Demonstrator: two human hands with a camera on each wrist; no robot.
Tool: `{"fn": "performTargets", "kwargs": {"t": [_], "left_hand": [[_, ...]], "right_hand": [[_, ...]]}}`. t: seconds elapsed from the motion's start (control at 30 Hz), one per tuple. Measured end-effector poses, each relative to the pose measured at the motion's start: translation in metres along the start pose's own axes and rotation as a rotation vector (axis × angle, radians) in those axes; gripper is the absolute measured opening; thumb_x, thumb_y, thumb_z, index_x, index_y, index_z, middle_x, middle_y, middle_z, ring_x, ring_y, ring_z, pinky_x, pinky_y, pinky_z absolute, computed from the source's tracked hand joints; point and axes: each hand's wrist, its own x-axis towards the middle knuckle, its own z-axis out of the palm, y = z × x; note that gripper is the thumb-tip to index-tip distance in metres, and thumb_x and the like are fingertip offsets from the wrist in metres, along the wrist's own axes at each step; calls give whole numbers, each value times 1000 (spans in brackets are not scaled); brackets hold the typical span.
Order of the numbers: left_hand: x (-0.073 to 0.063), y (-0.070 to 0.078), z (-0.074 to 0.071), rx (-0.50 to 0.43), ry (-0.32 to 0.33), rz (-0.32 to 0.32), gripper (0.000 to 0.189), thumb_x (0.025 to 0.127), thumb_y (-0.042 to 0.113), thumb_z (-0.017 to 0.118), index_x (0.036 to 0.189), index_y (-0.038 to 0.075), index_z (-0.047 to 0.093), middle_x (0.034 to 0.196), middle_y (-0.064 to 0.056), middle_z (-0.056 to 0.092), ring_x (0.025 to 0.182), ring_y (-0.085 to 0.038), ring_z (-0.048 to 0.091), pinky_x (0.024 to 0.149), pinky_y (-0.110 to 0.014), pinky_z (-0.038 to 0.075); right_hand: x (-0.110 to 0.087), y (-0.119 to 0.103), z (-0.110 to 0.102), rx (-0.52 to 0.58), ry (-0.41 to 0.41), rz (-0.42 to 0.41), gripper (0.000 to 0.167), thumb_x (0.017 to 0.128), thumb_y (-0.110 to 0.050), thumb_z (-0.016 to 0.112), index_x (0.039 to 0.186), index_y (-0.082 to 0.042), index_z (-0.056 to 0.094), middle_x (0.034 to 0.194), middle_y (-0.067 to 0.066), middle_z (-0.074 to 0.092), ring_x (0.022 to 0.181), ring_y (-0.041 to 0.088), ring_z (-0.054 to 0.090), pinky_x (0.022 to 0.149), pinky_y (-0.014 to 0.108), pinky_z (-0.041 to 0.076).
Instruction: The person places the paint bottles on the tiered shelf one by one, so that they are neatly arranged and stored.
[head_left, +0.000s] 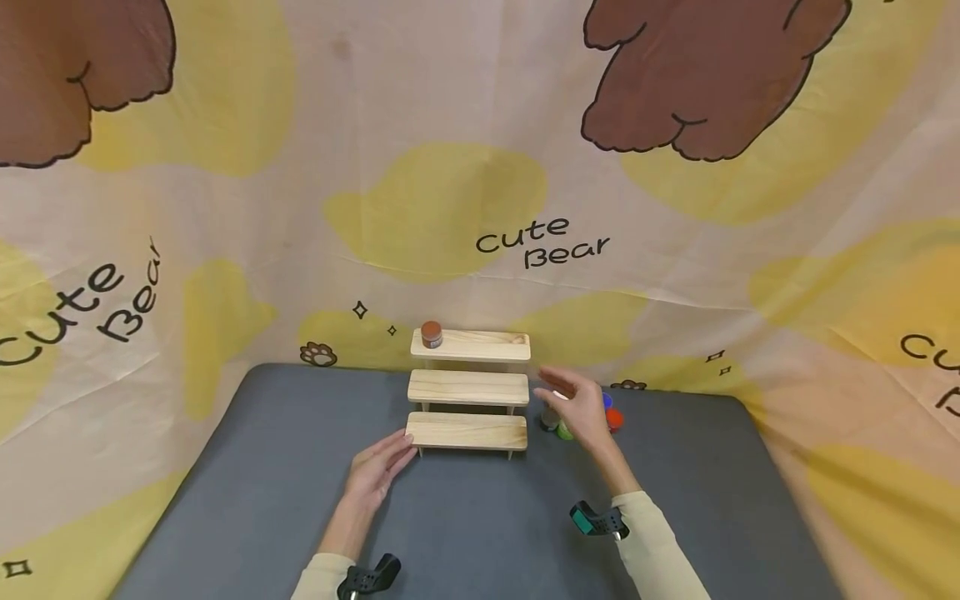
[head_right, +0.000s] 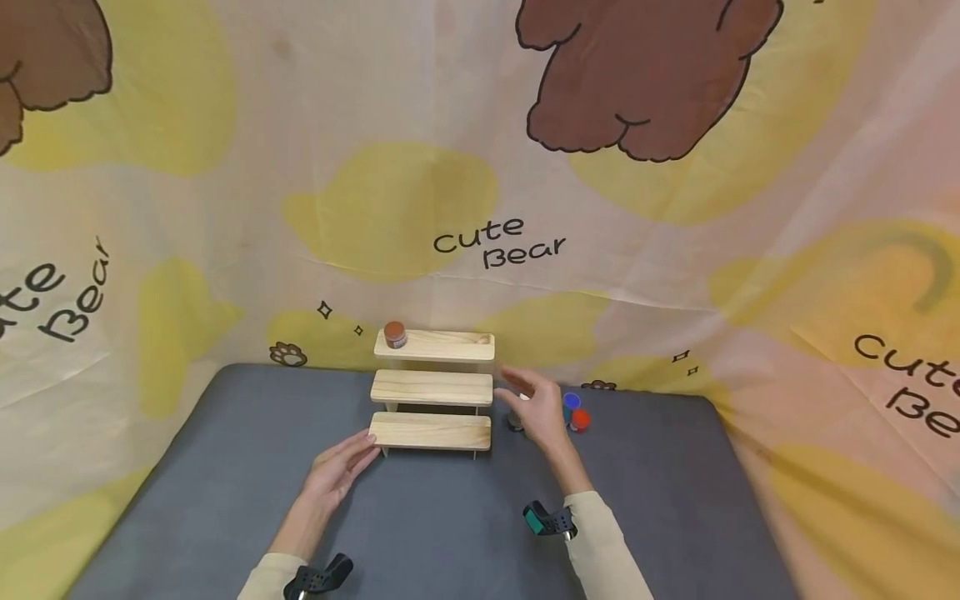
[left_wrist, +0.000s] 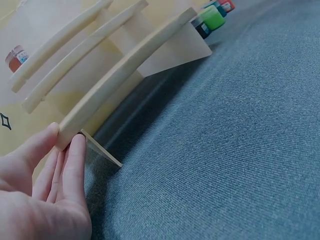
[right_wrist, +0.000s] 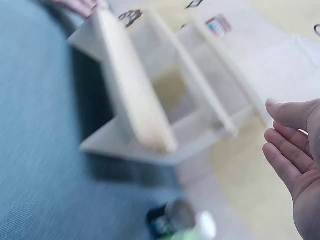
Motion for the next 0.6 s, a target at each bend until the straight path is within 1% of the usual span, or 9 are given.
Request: {"fn": "performTargets", "kwargs": {"t": [0.13,0.23,0.33,0.4,0.6], "left_hand": [[0,2,0,-4,7,-6,49,88,-6,67,132,-16,49,132,-28,55,95,-17,69,95,-33,58],[0,2,1,5,3,-5,50,88,-5,68,132,-16,49,133,-28,53,96,-17,69,95,-33,58],[0,2,1,13,-3,0,49,89,-4,68,133,-16,48,137,-31,49,97,-17,69,95,-32,58],[-1,2,1,22,-8,3,49,90,-4,67,133,-15,48,139,-31,47,98,-16,68,95,-32,58],[-2,3,2,32,-9,4,49,90,-3,67,134,-15,48,139,-32,46,99,-16,68,95,-32,58]], "right_hand": [[-10,16,-9,-17,12,59,44,86,-8,76,126,4,63,124,21,64,116,35,61,98,36,57],[-18,27,-15,-49,42,80,42,85,-8,76,124,2,65,121,20,66,112,34,63,93,31,59],[-23,35,-19,-70,71,84,39,84,-7,77,121,2,67,118,18,68,108,34,66,89,27,60],[-26,40,-22,-75,80,79,39,83,-6,77,120,2,67,117,19,68,106,35,66,88,26,60],[-34,56,-27,-50,103,56,39,81,3,77,118,7,66,115,23,68,106,40,64,89,30,60]]}}
